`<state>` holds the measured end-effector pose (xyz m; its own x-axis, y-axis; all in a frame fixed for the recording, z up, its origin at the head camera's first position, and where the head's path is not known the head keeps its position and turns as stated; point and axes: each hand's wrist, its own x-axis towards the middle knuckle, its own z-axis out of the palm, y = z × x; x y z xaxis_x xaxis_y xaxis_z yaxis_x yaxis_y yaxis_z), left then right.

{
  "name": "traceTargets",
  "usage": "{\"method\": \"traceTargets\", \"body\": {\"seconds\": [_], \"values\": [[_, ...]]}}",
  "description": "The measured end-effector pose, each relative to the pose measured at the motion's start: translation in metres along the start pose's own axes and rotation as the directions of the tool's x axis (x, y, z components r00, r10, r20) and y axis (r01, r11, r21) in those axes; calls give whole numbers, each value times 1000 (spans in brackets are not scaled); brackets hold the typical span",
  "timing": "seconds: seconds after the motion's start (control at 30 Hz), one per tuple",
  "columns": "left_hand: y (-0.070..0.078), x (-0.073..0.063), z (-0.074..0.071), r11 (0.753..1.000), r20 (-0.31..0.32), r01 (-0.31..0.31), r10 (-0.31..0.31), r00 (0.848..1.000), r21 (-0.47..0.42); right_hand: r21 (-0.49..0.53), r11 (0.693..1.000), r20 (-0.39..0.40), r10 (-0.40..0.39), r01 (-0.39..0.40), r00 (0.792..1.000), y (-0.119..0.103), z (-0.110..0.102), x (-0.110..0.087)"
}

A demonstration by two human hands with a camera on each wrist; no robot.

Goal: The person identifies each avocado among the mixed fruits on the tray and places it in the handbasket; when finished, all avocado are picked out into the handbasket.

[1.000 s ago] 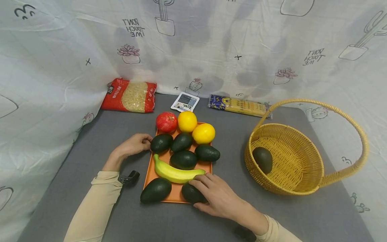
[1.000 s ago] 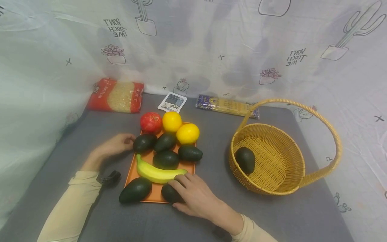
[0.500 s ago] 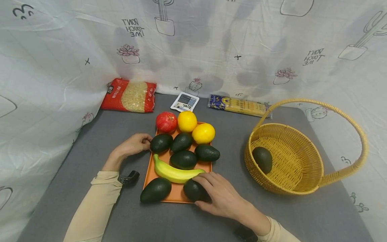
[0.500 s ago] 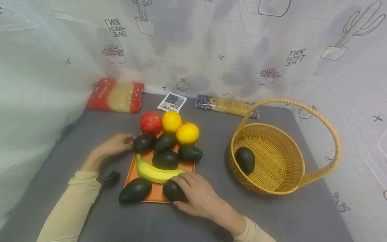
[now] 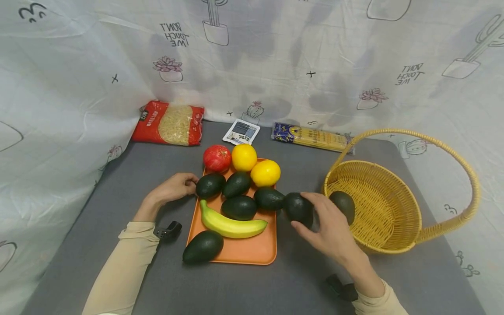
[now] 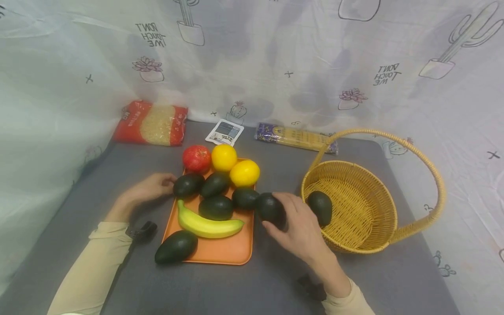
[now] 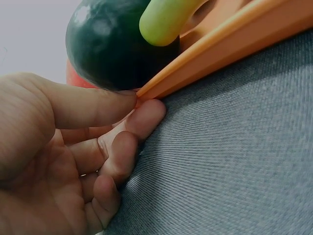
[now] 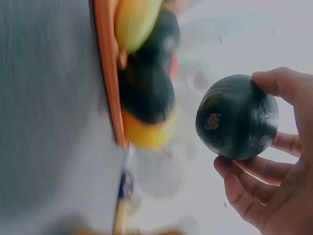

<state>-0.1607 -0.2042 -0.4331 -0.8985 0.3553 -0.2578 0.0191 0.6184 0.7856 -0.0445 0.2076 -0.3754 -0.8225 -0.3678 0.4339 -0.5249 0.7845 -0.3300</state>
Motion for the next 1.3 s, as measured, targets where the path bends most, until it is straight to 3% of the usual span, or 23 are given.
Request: {"method": "traceTargets", "body": {"seconds": [0.1,0.27,0.53,0.8,1.0,1.07,1.3], "values": [[0,0,0,1000,-3,-10,10,1000,2,4,991,-34,132,-132,991,15,-16,1],[0,0,0,1000,1,-10,10,1000,1,7,947,-100,321,-322,942,40,-40,-1],[0,0,-1,1000,4,0,0,1000,4,-48,883,-169,454,-467,875,71,-59,-9],[1,0,-2,1000,3,-6,6,1000,7,-149,805,-96,567,-575,818,93,-67,-25],[1,1,-2,1000,-1,-6,6,1000,14,-257,744,48,647,-617,761,105,-68,-34],[1,1,-2,1000,-2,-2,2,1000,15,-285,735,99,661,-615,744,107,-66,-36],[1,0,-1,1000,-3,10,-10,1000,16,-321,735,197,669,-598,717,111,-64,-39]]}}
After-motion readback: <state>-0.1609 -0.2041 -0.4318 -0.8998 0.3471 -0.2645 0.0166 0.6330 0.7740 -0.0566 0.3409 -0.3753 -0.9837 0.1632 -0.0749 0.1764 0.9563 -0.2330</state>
